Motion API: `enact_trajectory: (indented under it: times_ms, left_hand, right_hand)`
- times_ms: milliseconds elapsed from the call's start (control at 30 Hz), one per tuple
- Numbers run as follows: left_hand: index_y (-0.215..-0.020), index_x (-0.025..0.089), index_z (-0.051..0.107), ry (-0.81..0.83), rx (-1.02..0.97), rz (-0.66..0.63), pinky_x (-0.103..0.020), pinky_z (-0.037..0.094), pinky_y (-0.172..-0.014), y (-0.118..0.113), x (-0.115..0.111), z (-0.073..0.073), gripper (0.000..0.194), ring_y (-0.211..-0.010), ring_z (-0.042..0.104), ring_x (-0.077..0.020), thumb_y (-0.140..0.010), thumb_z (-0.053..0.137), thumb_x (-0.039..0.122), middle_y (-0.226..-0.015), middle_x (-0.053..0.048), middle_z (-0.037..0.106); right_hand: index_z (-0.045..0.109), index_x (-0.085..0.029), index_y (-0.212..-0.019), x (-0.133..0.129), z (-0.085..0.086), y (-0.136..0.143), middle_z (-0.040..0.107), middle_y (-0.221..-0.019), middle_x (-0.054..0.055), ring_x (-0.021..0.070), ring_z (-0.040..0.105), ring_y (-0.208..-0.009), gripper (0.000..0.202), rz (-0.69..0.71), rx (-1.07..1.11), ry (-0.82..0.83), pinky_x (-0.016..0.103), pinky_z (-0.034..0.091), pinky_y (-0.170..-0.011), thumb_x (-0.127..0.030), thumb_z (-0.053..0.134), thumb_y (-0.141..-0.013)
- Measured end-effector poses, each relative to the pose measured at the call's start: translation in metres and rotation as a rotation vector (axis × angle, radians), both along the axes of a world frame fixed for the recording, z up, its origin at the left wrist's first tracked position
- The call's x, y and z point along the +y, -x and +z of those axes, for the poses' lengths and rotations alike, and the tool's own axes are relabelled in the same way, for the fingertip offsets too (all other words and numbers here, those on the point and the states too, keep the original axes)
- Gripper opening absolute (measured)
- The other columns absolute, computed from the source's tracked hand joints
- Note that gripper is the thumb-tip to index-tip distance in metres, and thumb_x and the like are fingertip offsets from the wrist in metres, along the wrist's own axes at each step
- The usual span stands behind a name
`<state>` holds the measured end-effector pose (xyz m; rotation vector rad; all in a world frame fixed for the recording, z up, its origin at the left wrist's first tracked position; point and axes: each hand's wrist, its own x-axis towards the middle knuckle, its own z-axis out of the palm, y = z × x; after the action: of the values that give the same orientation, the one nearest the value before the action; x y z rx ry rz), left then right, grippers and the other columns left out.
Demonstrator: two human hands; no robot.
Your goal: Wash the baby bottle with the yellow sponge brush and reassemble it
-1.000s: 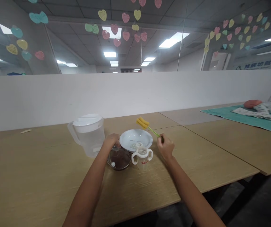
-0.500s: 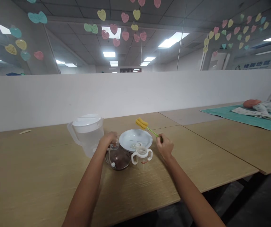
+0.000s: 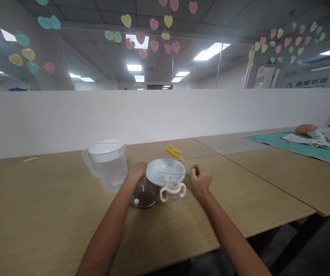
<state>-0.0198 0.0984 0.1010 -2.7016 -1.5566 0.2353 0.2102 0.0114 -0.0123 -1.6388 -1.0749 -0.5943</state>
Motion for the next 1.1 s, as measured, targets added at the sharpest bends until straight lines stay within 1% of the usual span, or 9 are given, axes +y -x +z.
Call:
enact_trajectory:
  times_ms: [67, 167, 300, 367, 500, 633, 733, 933, 1100]
  left_hand:
    - [-0.106, 0.010, 0.061, -0.063, -0.070, -0.059, -0.033, 0.047, -0.084, -0.005, -0.002, 0.000, 0.038, -0.104, 0.059, -0.0271, -0.068, 0.057, 0.006, -0.112, -0.020, 0.062]
    - [-0.117, 0.017, 0.056, -0.074, -0.167, -0.186, -0.028, 0.042, -0.093, -0.021, -0.006, -0.009, 0.041, -0.113, 0.054, -0.0190, -0.077, 0.047, 0.008, -0.123, -0.012, 0.057]
    - [-0.103, 0.019, 0.065, -0.003, -0.210, -0.259, -0.025, 0.047, -0.081, -0.039, -0.009, -0.033, 0.030, -0.097, 0.062, -0.0191, -0.076, 0.052, 0.014, -0.106, -0.007, 0.067]
    - [-0.098, 0.018, 0.067, -0.011, -0.245, -0.257, -0.027, 0.048, -0.077, -0.040, -0.009, -0.037, 0.030, -0.092, 0.063, -0.0210, -0.072, 0.054, 0.011, -0.099, -0.008, 0.069]
    - [-0.112, 0.017, 0.059, -0.130, -0.397, -0.244, -0.028, 0.045, -0.085, -0.029, -0.005, -0.019, 0.035, -0.098, 0.060, -0.0190, -0.080, 0.045, 0.012, -0.105, -0.009, 0.066]
    - [-0.123, 0.016, 0.048, -0.186, -0.776, -0.228, -0.024, 0.048, -0.080, -0.018, -0.007, 0.012, 0.038, -0.087, 0.062, -0.0136, -0.086, 0.042, 0.021, -0.096, -0.005, 0.066]
    - [-0.123, 0.020, 0.049, -0.223, -0.961, -0.239, -0.024, 0.049, -0.079, -0.016, -0.013, 0.023, 0.038, -0.082, 0.061, -0.0123, -0.087, 0.039, 0.023, -0.094, -0.002, 0.064]
    - [-0.115, 0.019, 0.058, -0.276, -0.689, -0.276, -0.028, 0.044, -0.089, -0.019, -0.021, 0.019, 0.036, -0.098, 0.055, -0.0167, -0.082, 0.044, 0.012, -0.104, -0.007, 0.059]
    - [-0.102, 0.019, 0.063, -0.365, -0.551, -0.158, -0.030, 0.044, -0.088, -0.007, -0.021, 0.025, 0.024, -0.096, 0.056, -0.0194, -0.083, 0.049, 0.022, -0.103, -0.008, 0.055]
  right_hand:
    - [0.062, -0.016, -0.070, 0.000, 0.000, 0.000, 0.052, -0.051, 0.001, 0.0106, 0.039, -0.048, 0.028, 0.004, 0.004, -0.008, 0.022, 0.019, -0.050, -0.028, 0.038, -0.077]
    - [0.062, -0.016, -0.069, 0.000, 0.000, 0.001, 0.051, -0.050, 0.000, 0.0107, 0.039, -0.048, 0.028, 0.006, 0.007, -0.008, 0.022, 0.018, -0.050, -0.029, 0.038, -0.077]
    - [0.062, -0.016, -0.069, 0.000, 0.000, 0.001, 0.052, -0.051, 0.001, 0.0107, 0.039, -0.048, 0.028, 0.009, 0.013, -0.003, 0.023, 0.018, -0.050, -0.028, 0.038, -0.077]
    - [0.062, -0.016, -0.070, 0.000, 0.000, 0.001, 0.052, -0.051, 0.001, 0.0108, 0.039, -0.048, 0.027, 0.011, 0.015, -0.005, 0.023, 0.019, -0.050, -0.028, 0.038, -0.077]
    - [0.062, -0.016, -0.069, 0.000, 0.000, 0.001, 0.053, -0.051, 0.001, 0.0112, 0.040, -0.048, 0.028, 0.011, 0.005, -0.008, 0.023, 0.019, -0.050, -0.028, 0.038, -0.077]
    - [0.061, -0.016, -0.066, -0.001, -0.001, 0.002, 0.053, -0.050, 0.001, 0.0108, 0.042, -0.047, 0.027, 0.054, -0.040, -0.027, 0.022, 0.022, -0.049, -0.027, 0.038, -0.076]
    - [0.061, -0.017, -0.064, -0.002, -0.003, 0.004, 0.054, -0.050, 0.000, 0.0105, 0.044, -0.048, 0.024, 0.141, -0.156, -0.037, 0.022, 0.025, -0.050, -0.024, 0.041, -0.074]
    - [0.058, -0.017, -0.063, -0.006, -0.004, 0.004, 0.049, -0.047, -0.001, 0.0105, 0.042, -0.046, 0.020, 0.137, -0.116, -0.146, 0.022, 0.029, -0.051, -0.022, 0.041, -0.072]
    - [0.058, -0.016, -0.068, -0.008, -0.001, 0.002, 0.044, -0.047, -0.003, 0.0106, 0.039, -0.045, 0.024, 0.104, 0.099, -0.247, 0.022, 0.029, -0.049, -0.025, 0.037, -0.076]
